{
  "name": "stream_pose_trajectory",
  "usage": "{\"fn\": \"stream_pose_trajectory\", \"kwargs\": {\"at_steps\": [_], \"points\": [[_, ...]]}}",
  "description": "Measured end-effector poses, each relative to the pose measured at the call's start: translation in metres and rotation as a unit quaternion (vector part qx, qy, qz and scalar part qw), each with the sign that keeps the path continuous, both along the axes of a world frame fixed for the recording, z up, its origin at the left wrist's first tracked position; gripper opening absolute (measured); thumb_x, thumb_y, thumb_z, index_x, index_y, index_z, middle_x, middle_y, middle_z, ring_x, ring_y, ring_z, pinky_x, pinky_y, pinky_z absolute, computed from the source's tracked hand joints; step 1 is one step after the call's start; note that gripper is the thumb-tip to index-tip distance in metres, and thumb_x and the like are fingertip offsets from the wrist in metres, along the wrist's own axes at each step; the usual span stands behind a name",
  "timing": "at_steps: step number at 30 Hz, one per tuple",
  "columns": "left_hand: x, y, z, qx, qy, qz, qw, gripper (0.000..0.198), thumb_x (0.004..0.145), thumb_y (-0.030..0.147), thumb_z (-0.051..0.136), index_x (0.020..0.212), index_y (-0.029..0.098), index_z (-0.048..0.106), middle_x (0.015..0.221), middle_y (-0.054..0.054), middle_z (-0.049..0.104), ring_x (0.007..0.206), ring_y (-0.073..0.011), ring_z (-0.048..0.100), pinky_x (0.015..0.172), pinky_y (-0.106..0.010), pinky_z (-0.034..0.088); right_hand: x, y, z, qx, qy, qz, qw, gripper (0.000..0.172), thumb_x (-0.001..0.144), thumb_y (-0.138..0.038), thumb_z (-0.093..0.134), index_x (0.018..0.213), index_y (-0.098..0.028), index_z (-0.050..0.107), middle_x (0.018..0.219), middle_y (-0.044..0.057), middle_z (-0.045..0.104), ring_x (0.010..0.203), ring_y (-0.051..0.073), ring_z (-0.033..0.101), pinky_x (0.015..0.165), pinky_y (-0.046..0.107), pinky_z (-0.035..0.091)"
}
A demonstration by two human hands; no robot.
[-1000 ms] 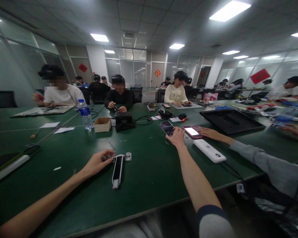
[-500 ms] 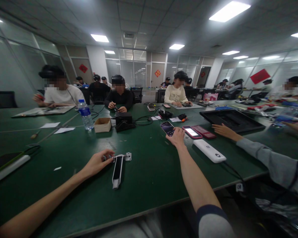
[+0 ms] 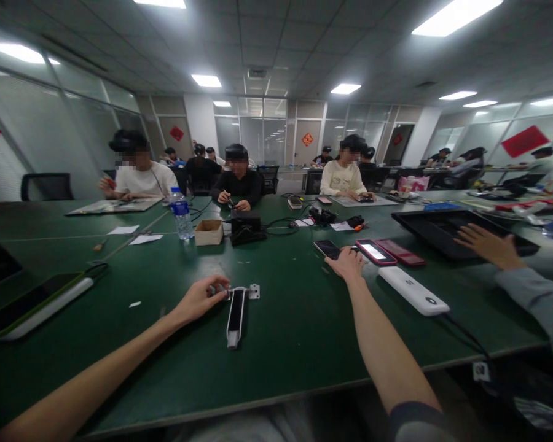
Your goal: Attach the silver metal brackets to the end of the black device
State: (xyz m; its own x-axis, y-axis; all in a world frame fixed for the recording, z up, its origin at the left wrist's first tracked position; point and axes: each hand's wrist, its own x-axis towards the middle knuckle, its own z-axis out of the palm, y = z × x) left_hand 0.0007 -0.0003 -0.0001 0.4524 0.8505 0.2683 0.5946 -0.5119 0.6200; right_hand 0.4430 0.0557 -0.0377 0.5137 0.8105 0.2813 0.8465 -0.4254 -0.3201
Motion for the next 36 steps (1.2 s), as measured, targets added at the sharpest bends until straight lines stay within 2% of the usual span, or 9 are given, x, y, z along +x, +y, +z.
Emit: {"fn": "stream_pose_trajectory", "kwargs": {"at_steps": [3, 5, 6, 9, 12, 14, 17, 22, 36], "points": [[0.001, 0.0, 0.0, 0.008, 0.006, -0.001, 1.0, 0.025, 0.082, 0.029, 0.058, 0.104, 0.018, 0.062, 0.094, -0.004, 0.068, 0.078, -0.0184, 0.062, 0.072, -0.031, 0.049, -0.016, -0.008, 0.016, 0.039, -0.052, 0.013, 0.998, 0.065, 0.076, -0.052, 0.058, 0.123, -0.008, 0.046, 0.126, 0.025, 0.048, 0.118, 0.04, 0.041, 0.096, 0.051, 0.029], [0.001, -0.001, 0.001, 0.006, 0.011, 0.0, 1.0, 0.025, 0.081, 0.029, 0.058, 0.103, 0.018, 0.062, 0.092, -0.004, 0.068, 0.078, -0.0188, 0.062, 0.072, -0.031, 0.049, -0.038, -0.013, 0.03, 0.066, -0.062, 0.088, 0.992, 0.053, 0.079, -0.044, 0.057, 0.12, -0.011, 0.05, 0.122, 0.02, 0.053, 0.115, 0.036, 0.044, 0.095, 0.048, 0.032], [0.001, -0.001, 0.001, 0.004, 0.012, 0.0, 1.0, 0.025, 0.081, 0.029, 0.058, 0.103, 0.018, 0.063, 0.091, -0.004, 0.068, 0.078, -0.0189, 0.062, 0.073, -0.031, 0.049, -0.052, -0.016, 0.037, 0.066, -0.047, 0.155, 0.985, 0.044, 0.081, -0.04, 0.056, 0.116, -0.014, 0.052, 0.115, 0.017, 0.058, 0.109, 0.032, 0.049, 0.093, 0.045, 0.035], [0.001, -0.002, 0.002, -0.006, 0.007, 0.001, 1.0, 0.026, 0.08, 0.03, 0.059, 0.103, 0.019, 0.063, 0.093, -0.003, 0.068, 0.079, -0.0191, 0.062, 0.074, -0.032, 0.05, -0.103, -0.029, 0.049, 0.035, 0.029, 0.378, 0.925, 0.021, 0.083, -0.034, 0.054, 0.096, -0.018, 0.061, 0.09, 0.006, 0.064, 0.085, 0.021, 0.057, 0.081, 0.034, 0.044], [0.0, -0.002, 0.002, -0.004, -0.007, 0.006, 1.0, 0.026, 0.08, 0.031, 0.059, 0.104, 0.019, 0.062, 0.094, -0.003, 0.069, 0.078, -0.019, 0.061, 0.075, -0.032, 0.05, -0.152, -0.044, 0.049, 0.021, 0.09, 0.505, 0.858, 0.017, 0.082, -0.033, 0.057, 0.087, -0.017, 0.063, 0.086, 0.004, 0.064, 0.079, 0.017, 0.058, 0.073, 0.03, 0.046], [0.0, -0.002, 0.001, 0.002, -0.012, 0.009, 1.0, 0.026, 0.082, 0.032, 0.058, 0.104, 0.019, 0.062, 0.093, -0.004, 0.069, 0.077, -0.0188, 0.061, 0.074, -0.032, 0.05, -0.174, -0.054, 0.046, -0.005, 0.119, 0.548, 0.828, 0.02, 0.081, -0.035, 0.061, 0.089, -0.017, 0.063, 0.089, 0.004, 0.064, 0.079, 0.016, 0.057, 0.071, 0.029, 0.047], [0.001, -0.002, 0.0, 0.002, -0.007, 0.006, 1.0, 0.025, 0.082, 0.03, 0.058, 0.103, 0.017, 0.062, 0.091, -0.004, 0.069, 0.076, -0.019, 0.062, 0.073, -0.032, 0.05, -0.191, -0.062, 0.043, -0.022, 0.133, 0.568, 0.812, 0.019, 0.08, -0.032, 0.063, 0.091, -0.017, 0.063, 0.089, 0.004, 0.063, 0.077, 0.015, 0.057, 0.068, 0.028, 0.046], [0.003, -0.003, 0.002, 0.002, -0.01, 0.003, 1.0, 0.024, 0.078, 0.025, 0.06, 0.101, 0.018, 0.062, 0.089, -0.003, 0.068, 0.076, -0.0186, 0.061, 0.073, -0.031, 0.051, -0.196, -0.063, 0.039, -0.002, 0.128, 0.554, 0.823, 0.009, 0.081, -0.023, 0.062, 0.087, -0.016, 0.063, 0.082, 0.003, 0.061, 0.071, 0.013, 0.054, 0.065, 0.026, 0.044], [0.0, 0.0, -0.003, 0.015, -0.006, 0.003, 1.0, 0.027, 0.077, 0.027, 0.061, 0.102, 0.019, 0.063, 0.09, -0.002, 0.068, 0.076, -0.0176, 0.061, 0.07, -0.029, 0.049, -0.199, -0.064, 0.036, -0.001, 0.124, 0.549, 0.826, 0.011, 0.084, -0.025, 0.058, 0.089, -0.017, 0.061, 0.079, 0.002, 0.058, 0.069, 0.014, 0.051, 0.063, 0.027, 0.043]]}}
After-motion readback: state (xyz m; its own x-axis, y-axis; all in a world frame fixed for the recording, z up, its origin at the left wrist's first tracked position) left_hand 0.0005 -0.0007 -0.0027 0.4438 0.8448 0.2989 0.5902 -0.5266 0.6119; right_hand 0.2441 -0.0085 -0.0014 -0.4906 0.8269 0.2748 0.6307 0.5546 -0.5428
